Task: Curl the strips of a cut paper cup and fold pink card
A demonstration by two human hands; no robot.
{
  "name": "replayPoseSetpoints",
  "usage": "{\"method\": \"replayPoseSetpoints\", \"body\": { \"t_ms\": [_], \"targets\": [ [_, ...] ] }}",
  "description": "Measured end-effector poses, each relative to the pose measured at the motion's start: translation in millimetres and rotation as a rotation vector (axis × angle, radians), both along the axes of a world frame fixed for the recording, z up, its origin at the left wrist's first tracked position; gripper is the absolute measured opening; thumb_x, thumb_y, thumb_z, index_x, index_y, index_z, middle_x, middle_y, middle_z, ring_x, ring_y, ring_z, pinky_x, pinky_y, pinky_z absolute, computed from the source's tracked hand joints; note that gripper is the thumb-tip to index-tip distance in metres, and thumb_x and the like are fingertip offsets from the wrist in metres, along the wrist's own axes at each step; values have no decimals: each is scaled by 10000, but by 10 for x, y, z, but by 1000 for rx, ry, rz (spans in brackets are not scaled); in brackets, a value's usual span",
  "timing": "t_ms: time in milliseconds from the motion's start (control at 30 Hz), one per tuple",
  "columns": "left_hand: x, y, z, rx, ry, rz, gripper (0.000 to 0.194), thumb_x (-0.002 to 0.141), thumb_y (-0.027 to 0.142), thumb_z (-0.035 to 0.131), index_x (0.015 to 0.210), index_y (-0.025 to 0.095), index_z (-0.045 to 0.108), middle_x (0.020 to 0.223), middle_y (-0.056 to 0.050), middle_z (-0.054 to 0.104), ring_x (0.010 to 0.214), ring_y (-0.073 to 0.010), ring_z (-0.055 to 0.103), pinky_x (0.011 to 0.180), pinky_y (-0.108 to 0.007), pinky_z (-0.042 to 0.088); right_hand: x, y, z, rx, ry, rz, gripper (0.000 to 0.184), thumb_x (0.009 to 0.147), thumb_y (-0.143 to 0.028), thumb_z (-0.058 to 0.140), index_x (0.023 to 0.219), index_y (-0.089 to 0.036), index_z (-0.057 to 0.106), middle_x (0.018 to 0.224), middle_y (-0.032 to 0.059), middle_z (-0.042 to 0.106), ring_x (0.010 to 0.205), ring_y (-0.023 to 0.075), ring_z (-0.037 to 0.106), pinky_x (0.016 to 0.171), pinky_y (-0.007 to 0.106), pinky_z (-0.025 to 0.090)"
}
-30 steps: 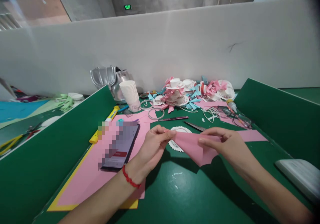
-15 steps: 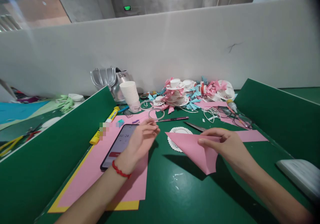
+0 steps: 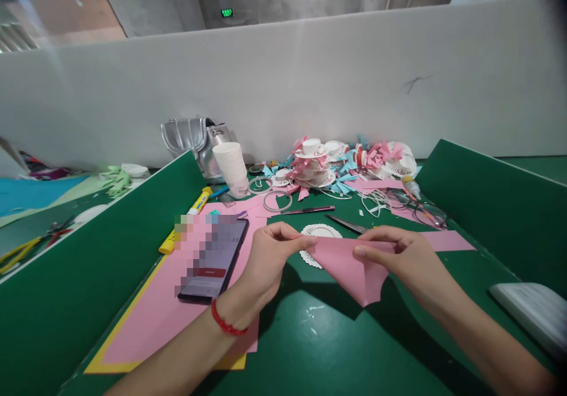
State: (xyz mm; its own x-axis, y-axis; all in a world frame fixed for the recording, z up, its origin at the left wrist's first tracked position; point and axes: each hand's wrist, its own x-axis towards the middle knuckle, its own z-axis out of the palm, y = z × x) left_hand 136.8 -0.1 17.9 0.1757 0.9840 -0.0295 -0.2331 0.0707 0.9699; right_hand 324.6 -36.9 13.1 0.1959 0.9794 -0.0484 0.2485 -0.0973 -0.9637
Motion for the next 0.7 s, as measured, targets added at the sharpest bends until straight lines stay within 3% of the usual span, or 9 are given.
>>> {"method": "replayPoseSetpoints", "body": {
  "t_ms": [200,300,400,567,700],
  "targets": [
    [4,27,-29,-168,-228,-44,243,540,75,704,462,142,485,463,55,532,495,-60,505,529,-181,382,-28,6,-5,21,-7,1,171,524,-331,713,615,-199,653,732,45,673,684,194,593,566,252,446],
    [-11,43,-16,-166,-294,-110,280,550,68,700,450,145,450,451,73,484,469,-43,466,505,-169,360,-50,16,-10,34,-26,10,146,533,-321,708,599,-204,650,699,33,664,682,189,591,584,256,443],
    [-34,74,-19,-155,-268,-155,304,547,76,708,438,149,433,429,69,472,460,-51,463,501,-178,356,-83,16,-40,35,-6,-1,142,525,-313,710,586,-203,644,676,27,655,666,189,588,563,257,432],
    [-81,154,-79,-205,-269,-125,272,579,125,710,443,138,475,463,54,498,498,-50,474,534,-174,375,-103,9,-117,11,79,-32,165,518,-320,713,597,-198,635,667,19,647,645,183,578,528,250,412],
    [-81,144,-107,-184,-211,-164,113,643,202,681,598,132,605,624,13,586,608,-73,528,624,-199,412,-74,8,-138,31,54,-66,167,521,-329,722,614,-208,653,686,18,651,687,183,571,552,247,406]
  ]
}}
